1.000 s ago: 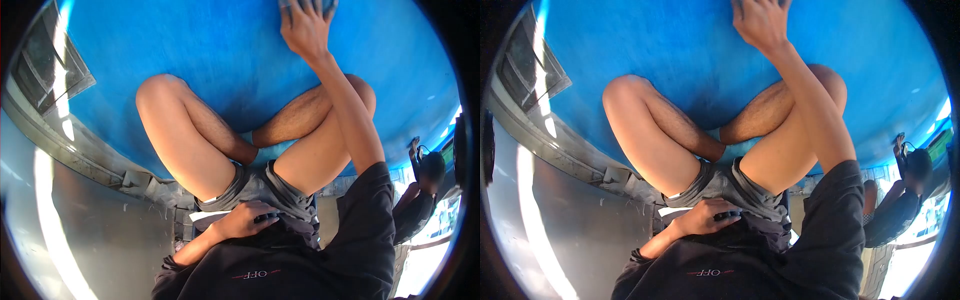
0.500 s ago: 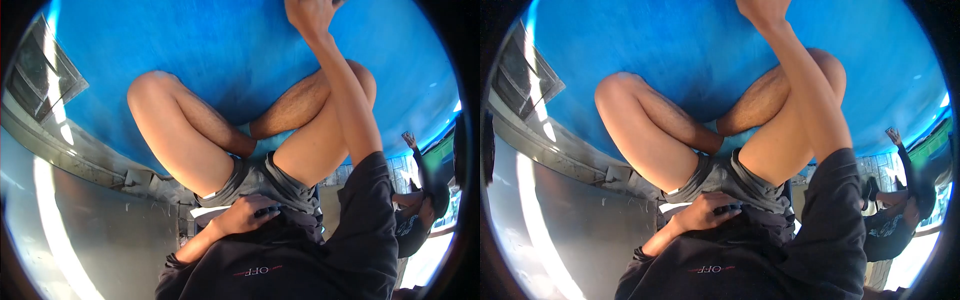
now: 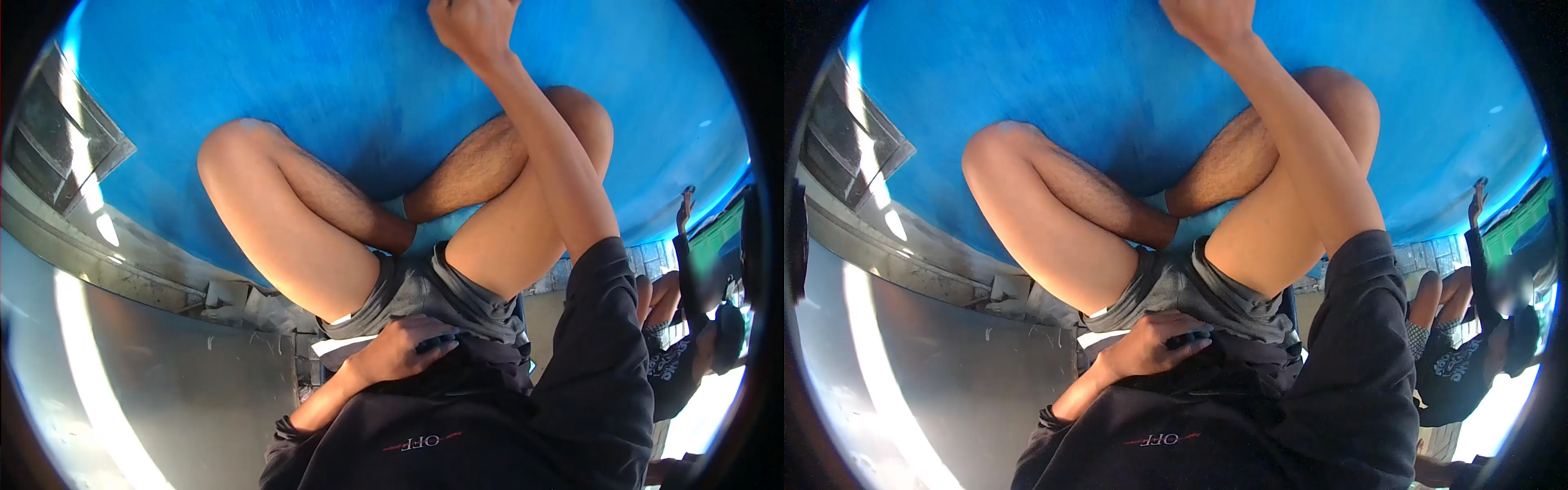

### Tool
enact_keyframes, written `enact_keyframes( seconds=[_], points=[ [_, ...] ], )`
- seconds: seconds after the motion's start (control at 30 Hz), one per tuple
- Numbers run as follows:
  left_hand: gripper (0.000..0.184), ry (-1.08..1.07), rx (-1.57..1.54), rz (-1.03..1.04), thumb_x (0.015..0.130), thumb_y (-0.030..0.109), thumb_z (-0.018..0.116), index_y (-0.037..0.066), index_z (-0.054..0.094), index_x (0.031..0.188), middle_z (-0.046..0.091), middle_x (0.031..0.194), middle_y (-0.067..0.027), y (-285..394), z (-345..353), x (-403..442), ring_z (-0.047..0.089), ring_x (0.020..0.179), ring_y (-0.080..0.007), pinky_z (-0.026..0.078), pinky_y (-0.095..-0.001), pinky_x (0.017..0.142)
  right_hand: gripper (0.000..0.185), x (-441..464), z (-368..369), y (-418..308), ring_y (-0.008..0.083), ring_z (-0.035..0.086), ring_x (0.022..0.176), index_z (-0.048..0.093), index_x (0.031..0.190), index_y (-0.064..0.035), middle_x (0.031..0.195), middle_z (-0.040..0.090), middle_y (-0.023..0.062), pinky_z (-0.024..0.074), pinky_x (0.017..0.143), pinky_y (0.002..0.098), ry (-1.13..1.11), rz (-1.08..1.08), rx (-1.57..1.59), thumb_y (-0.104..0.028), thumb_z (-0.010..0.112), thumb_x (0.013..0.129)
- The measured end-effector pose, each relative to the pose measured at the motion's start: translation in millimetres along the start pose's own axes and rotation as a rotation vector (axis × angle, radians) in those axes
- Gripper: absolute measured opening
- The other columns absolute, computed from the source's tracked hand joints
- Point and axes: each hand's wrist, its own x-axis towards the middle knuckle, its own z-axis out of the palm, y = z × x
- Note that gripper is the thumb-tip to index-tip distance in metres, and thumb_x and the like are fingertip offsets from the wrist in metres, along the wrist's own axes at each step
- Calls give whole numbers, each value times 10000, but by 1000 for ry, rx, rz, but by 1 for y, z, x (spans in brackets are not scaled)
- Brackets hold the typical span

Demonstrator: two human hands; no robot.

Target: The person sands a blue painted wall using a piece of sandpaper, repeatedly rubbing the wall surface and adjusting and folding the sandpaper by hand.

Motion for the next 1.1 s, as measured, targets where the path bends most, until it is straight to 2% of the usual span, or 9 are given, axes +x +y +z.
enact_keyframes(
  seconds=[0.13,0.27,0.4,0.5,0.67,0.9,0.97,1.03,1.1],
  points=[
    [277,-7,21,-3,869,95,791,-16,712,1110,736,1041,-184,-1,0,-3,709,943,-345,569,-403,835,489,-15,-6,-2,438,326,1489,424,1568,-183,1623,365,177,125,1181,713,-143,-229,25,-252,431,1084],
    [271,-12,9,-11,873,96,786,-15,712,1109,735,1032,-181,1,-2,-1,711,931,-346,570,-399,829,496,0,-3,-3,427,318,1497,422,1569,-188,1632,354,160,129,1178,719,-23,19,-8,-245,434,1076],
    [268,-13,42,-1,878,101,784,-12,712,1110,736,1023,-176,-1,-1,-2,712,926,-341,571,-398,824,489,-11,-13,-6,436,326,1492,441,1558,-170,1608,397,165,113,1176,725,-210,-240,66,-228,437,1073],
    [261,1,36,44,881,103,783,-17,713,1102,738,1019,-176,-2,-3,-1,714,922,-337,572,-399,819,489,1,-8,-4,432,319,1497,440,1558,-162,1610,395,163,108,1175,726,-71,-51,20,-232,437,1074],
    [274,-28,0,-37,886,132,772,-14,708,1109,721,1048,-203,-3,1,-4,695,958,-374,563,-424,853,489,-10,-15,-6,434,340,1484,442,1558,-161,1607,402,163,120,1172,721,-182,-233,78,-238,438,1075],
    [253,-2,46,8,884,93,779,-16,718,1104,742,1025,-180,-2,1,-3,722,922,-332,573,-393,815,502,-7,-12,-14,430,352,1478,418,1570,-168,1627,364,155,116,1166,735,-155,-99,80,-222,441,1071],
    [254,1,54,12,885,95,779,-16,718,1105,743,1026,-181,1,2,-3,723,918,-333,573,-393,811,566,-17,-13,-13,438,329,1491,402,1577,-169,1645,327,168,131,1168,736,-246,-206,35,-251,537,1032],
    [256,4,74,27,886,97,779,-16,719,1107,744,1026,-181,2,-2,-3,723,914,-333,573,-394,806,515,-16,-9,-13,325,379,1483,477,1538,-278,1608,428,54,146,1141,762,-227,-262,63,-264,537,1026],
    [277,-2,14,18,886,134,777,-11,715,1114,726,1018,-200,1,0,-2,703,939,-364,567,-421,825,521,-4,0,-10,299,379,1487,466,1544,-278,1607,428,40,142,1141,770,-129,-185,49,-270,537,1028]
  ],
)
